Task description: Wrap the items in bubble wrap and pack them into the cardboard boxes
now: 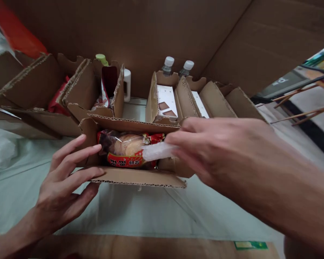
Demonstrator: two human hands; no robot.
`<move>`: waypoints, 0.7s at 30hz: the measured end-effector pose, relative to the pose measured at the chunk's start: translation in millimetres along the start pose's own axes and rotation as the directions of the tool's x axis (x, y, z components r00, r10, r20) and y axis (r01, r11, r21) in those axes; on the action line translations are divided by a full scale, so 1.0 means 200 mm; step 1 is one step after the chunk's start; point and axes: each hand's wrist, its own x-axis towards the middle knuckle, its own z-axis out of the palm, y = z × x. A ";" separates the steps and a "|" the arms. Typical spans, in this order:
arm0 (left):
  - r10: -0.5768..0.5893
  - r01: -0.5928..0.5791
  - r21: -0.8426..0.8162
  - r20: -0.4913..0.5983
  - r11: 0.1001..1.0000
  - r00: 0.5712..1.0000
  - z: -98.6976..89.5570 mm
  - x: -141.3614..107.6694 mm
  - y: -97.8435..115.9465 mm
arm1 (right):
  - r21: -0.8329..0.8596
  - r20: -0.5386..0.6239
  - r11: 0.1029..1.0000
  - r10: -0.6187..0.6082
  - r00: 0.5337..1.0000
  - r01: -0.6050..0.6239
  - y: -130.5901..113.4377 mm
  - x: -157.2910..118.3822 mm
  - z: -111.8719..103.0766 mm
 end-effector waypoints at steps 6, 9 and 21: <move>-0.005 0.005 -0.011 0.011 1.000 1.000 0.00 0.00 -0.02 | -0.100 0.176 0.955 -0.259 0.950 0.279 0.09 0.04 0.48; -0.007 0.007 -0.020 0.000 1.000 1.000 0.00 0.01 -0.04 | -0.149 0.386 0.922 -0.279 0.879 0.358 0.09 0.02 0.63; -0.279 0.232 -0.258 -0.161 0.938 0.947 0.06 -0.16 -0.09 | -0.233 -0.054 0.973 -0.017 0.998 0.004 -0.03 -0.36 -0.02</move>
